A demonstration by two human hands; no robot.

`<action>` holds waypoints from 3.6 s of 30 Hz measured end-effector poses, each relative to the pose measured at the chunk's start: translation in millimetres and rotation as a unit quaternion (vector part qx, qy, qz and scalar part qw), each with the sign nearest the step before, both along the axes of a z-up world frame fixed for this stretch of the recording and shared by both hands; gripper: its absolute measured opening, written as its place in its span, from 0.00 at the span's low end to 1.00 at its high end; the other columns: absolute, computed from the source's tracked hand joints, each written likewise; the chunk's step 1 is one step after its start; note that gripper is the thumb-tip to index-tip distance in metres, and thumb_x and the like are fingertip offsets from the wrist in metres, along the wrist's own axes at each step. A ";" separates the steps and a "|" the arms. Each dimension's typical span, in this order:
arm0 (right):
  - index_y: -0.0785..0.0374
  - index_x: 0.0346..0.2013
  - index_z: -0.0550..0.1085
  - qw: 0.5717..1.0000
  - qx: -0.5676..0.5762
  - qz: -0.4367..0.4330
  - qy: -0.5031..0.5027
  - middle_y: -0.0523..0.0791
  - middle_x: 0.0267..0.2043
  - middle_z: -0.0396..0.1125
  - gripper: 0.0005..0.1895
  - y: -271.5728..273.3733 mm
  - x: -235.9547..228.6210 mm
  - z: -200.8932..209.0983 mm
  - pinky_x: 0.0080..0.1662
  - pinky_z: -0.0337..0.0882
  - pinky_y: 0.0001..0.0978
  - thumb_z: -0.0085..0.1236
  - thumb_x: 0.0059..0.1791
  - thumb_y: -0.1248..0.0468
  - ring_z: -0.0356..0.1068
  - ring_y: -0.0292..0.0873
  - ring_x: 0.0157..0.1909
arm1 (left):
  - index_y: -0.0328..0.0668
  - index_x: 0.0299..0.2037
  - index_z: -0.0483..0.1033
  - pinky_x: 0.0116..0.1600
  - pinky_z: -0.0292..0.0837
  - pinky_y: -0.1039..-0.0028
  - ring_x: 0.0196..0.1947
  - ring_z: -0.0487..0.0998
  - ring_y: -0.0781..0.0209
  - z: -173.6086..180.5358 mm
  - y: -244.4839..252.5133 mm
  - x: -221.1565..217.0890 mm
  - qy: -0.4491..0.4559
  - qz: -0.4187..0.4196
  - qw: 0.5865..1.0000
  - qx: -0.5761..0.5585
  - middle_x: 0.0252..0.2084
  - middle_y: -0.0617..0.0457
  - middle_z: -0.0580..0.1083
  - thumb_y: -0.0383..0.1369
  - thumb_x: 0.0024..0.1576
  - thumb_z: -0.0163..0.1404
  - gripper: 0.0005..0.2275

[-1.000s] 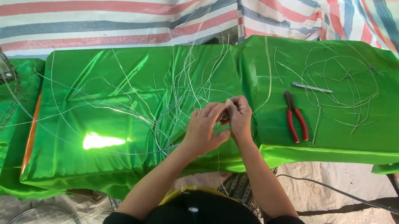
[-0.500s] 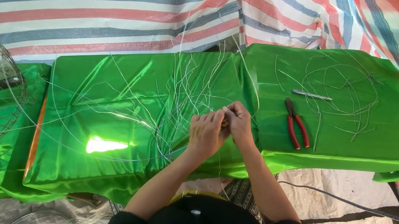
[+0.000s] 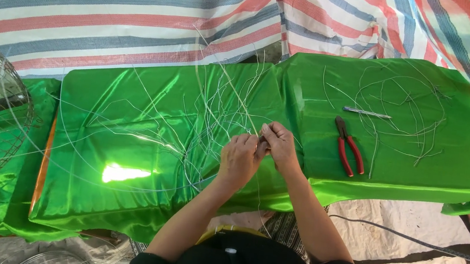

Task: Manually aligning and spot welding thin metal wires to assemble a circular wire mesh structure

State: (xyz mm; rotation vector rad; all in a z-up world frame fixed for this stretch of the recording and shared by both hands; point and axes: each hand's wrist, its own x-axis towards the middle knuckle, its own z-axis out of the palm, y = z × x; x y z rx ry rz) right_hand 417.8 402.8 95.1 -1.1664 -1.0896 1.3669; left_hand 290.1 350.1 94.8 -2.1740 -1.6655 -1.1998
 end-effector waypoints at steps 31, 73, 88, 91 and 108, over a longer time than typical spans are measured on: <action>0.60 0.29 0.72 0.989 0.051 -0.067 0.123 0.49 0.16 0.66 0.14 5.2 -33.0 2.7 0.14 0.61 0.21 0.54 0.57 0.58 0.64 0.38 0.10 | 0.54 0.30 0.71 0.48 0.62 0.60 0.47 0.73 0.53 -4.8 -6.7 -28.8 0.014 -0.060 0.998 -0.032 0.26 0.60 0.70 0.48 0.66 0.46 0.15; 0.62 0.37 0.77 0.996 0.017 0.044 0.069 0.44 0.29 0.70 0.04 -23.8 -18.8 -23.0 0.35 0.72 0.25 0.60 0.54 0.64 0.71 0.36 0.29 | 0.45 0.24 0.73 0.66 0.66 0.58 0.46 0.77 0.49 -10.1 11.7 -40.8 -0.148 -0.185 0.971 0.028 0.28 0.55 0.71 0.43 0.67 0.49 0.19; 0.70 0.44 0.74 0.966 0.017 0.145 0.214 0.52 0.36 0.70 0.08 -30.8 -18.5 -6.5 0.33 0.76 0.43 0.58 0.51 0.69 0.74 0.50 0.31 | 0.40 0.51 0.74 0.56 0.76 0.50 0.51 0.78 0.38 12.7 -2.1 -60.5 -0.220 -0.207 0.953 -0.035 0.42 0.45 0.75 0.28 0.65 0.45 0.08; 0.70 0.43 0.73 0.957 0.017 0.159 0.241 0.51 0.35 0.70 0.07 -33.0 -17.6 -1.7 0.34 0.76 0.42 0.56 0.51 0.70 0.76 0.50 0.30 | 0.40 0.51 0.74 0.47 0.77 0.48 0.44 0.79 0.36 16.4 -5.4 -59.7 -0.265 -0.195 0.943 -0.055 0.40 0.41 0.74 0.27 0.65 0.43 0.08; 0.68 0.33 0.73 0.973 0.016 0.121 0.197 0.49 0.24 0.68 0.08 -28.0 -21.1 -16.1 0.30 0.69 0.32 0.53 0.55 0.67 0.71 0.44 0.23 | 0.40 0.47 0.83 0.67 0.62 0.42 0.61 0.73 0.36 69.0 -36.5 -71.9 -0.336 -0.346 0.858 -0.177 0.45 0.42 0.80 0.34 0.65 0.52 0.09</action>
